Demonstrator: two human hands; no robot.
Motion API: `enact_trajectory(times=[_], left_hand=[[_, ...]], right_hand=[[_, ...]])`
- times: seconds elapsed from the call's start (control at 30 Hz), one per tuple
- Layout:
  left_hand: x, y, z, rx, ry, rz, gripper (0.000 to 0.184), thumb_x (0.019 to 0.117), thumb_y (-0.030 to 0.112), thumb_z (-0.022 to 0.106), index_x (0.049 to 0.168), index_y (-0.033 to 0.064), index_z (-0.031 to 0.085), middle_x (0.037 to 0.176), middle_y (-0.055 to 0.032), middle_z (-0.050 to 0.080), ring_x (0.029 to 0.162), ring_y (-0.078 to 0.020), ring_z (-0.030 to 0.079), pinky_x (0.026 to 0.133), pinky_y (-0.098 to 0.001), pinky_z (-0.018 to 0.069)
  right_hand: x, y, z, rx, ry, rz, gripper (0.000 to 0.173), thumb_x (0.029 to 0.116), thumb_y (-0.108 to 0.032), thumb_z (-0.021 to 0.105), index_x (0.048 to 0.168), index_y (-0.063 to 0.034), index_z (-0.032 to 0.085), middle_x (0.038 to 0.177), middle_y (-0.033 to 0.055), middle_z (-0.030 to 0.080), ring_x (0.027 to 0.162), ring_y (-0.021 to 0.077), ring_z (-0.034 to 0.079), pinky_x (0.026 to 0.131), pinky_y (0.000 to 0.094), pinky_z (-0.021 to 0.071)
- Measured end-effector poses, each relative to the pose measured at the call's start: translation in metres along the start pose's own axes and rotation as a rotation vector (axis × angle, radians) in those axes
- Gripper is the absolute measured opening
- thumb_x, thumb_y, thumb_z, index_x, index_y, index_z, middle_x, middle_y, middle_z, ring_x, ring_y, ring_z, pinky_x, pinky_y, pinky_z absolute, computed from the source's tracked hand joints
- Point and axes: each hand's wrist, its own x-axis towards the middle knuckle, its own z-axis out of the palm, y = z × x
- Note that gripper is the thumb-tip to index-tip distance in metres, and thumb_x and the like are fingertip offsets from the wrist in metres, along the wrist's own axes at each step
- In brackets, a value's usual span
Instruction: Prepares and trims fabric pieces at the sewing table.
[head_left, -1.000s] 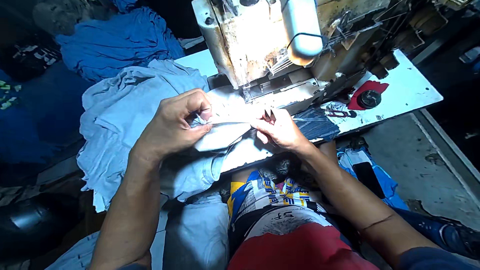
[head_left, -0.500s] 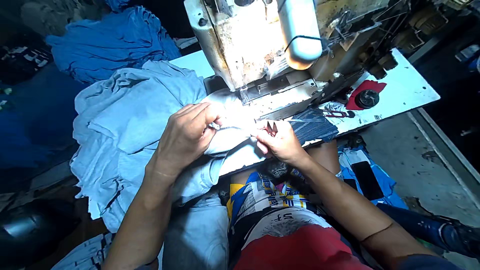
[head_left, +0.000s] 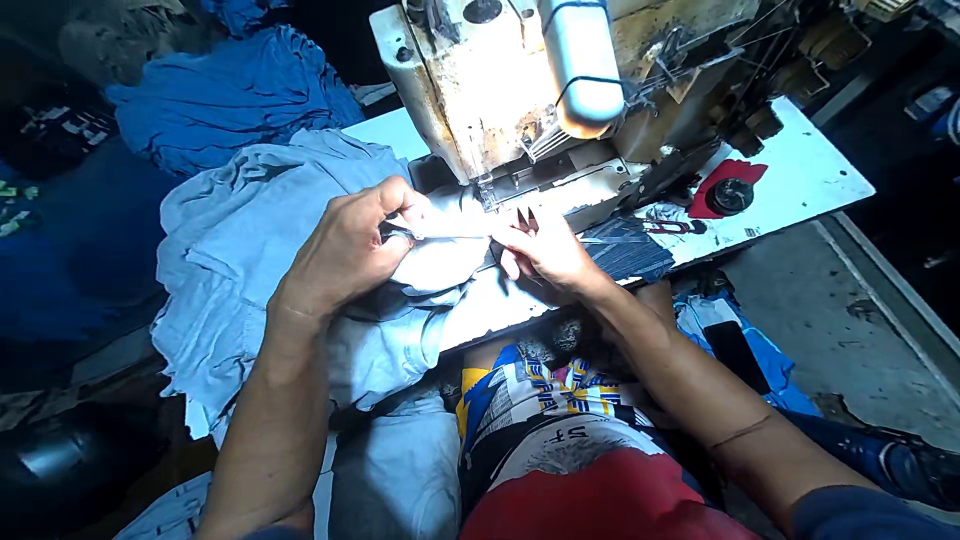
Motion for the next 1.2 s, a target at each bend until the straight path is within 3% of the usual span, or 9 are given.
enact_trajectory(times=[0.17,0.3,0.4,0.57,0.77,0.93,1.03,1.13,1.2], left_hand=[[-0.005,0.005,0.005,-0.055,0.061,0.025,0.011,0.0897,-0.001,0.056,0.096,0.006,0.062,0.106,-0.0068,0.069,0.104,-0.0158,0.067,0.09,-0.0337,0.057],[-0.01,0.021,0.008,-0.052,0.089,-0.06,0.018,0.0889,0.004,0.062,0.106,0.0079,0.065,0.103,-0.0013,0.07,0.096,-0.0087,0.067,0.084,-0.0278,0.0577],[-0.014,0.043,0.017,-0.03,0.042,-0.046,0.019,0.084,0.007,0.066,0.103,0.0086,0.068,0.1,0.0015,0.07,0.09,-0.0053,0.066,0.079,-0.0248,0.0573],[-0.018,0.052,0.038,-0.029,-0.007,0.008,0.015,0.0864,0.017,0.07,0.099,0.0115,0.074,0.091,0.0047,0.07,0.082,-0.0023,0.065,0.071,-0.0215,0.0549],[-0.008,0.037,0.037,0.118,0.037,-0.007,0.016,0.0865,0.018,0.071,0.099,0.0079,0.074,0.095,-0.0033,0.07,0.088,-0.0135,0.067,0.077,-0.0327,0.056],[0.003,0.018,0.016,0.27,-0.102,-0.027,0.03,0.0943,0.041,0.066,0.106,0.0158,0.077,0.097,-0.0017,0.074,0.093,-0.0192,0.068,0.084,-0.0433,0.053],[0.006,-0.008,-0.005,0.294,-0.249,-0.117,0.036,0.0938,0.059,0.058,0.097,0.0279,0.077,0.08,0.0058,0.067,0.08,-0.016,0.063,0.074,-0.0457,0.0491],[0.006,-0.026,-0.018,0.312,-0.36,-0.153,0.045,0.0954,0.065,0.05,0.08,0.0275,0.07,0.066,0.0058,0.057,0.068,-0.0155,0.06,0.06,-0.0455,0.0469],[0.004,-0.027,-0.023,0.298,-0.336,-0.147,0.04,0.095,0.059,0.053,0.08,0.0266,0.07,0.071,0.006,0.06,0.075,-0.0159,0.061,0.067,-0.0462,0.047]], right_hand=[[-0.001,-0.003,0.0,0.005,-0.014,-0.029,0.012,0.1032,-0.014,0.062,0.104,-0.0041,0.057,0.058,0.01,0.055,0.04,0.0119,0.047,0.036,0.0217,0.0383],[-0.002,-0.008,0.003,-0.03,-0.047,-0.119,0.009,0.1027,-0.01,0.062,0.105,-0.0017,0.059,0.06,0.009,0.056,0.043,0.0146,0.052,0.039,0.0257,0.0456],[-0.015,-0.009,0.007,-0.085,-0.029,-0.121,0.013,0.1033,-0.011,0.061,0.101,0.0005,0.065,0.058,0.0074,0.059,0.045,0.0128,0.054,0.041,0.0258,0.0463],[-0.041,0.0,0.016,-0.087,0.048,-0.106,0.012,0.1013,-0.008,0.063,0.102,0.0019,0.07,0.063,0.0051,0.063,0.052,0.0106,0.058,0.051,0.025,0.0523],[-0.025,0.007,0.016,-0.074,0.094,-0.138,0.012,0.1019,-0.009,0.063,0.101,0.0015,0.068,0.06,0.0051,0.061,0.048,0.01,0.055,0.046,0.0238,0.0484],[-0.005,0.01,0.013,-0.053,0.086,-0.172,0.013,0.1023,-0.01,0.063,0.096,0.001,0.064,0.058,0.0073,0.058,0.045,0.0127,0.054,0.042,0.0259,0.046],[0.002,0.008,0.011,-0.074,0.062,-0.176,0.011,0.1028,-0.011,0.062,0.102,-0.0006,0.063,0.059,0.0084,0.057,0.045,0.0153,0.053,0.041,0.0279,0.0463],[0.005,0.006,0.009,-0.065,0.025,-0.18,0.009,0.1031,-0.01,0.061,0.104,-0.0015,0.061,0.061,0.0094,0.056,0.044,0.0164,0.052,0.04,0.0283,0.0456],[0.005,0.006,0.007,-0.061,0.015,-0.17,0.008,0.103,-0.01,0.061,0.105,-0.0017,0.061,0.061,0.0094,0.055,0.044,0.0162,0.052,0.04,0.0277,0.0452]])
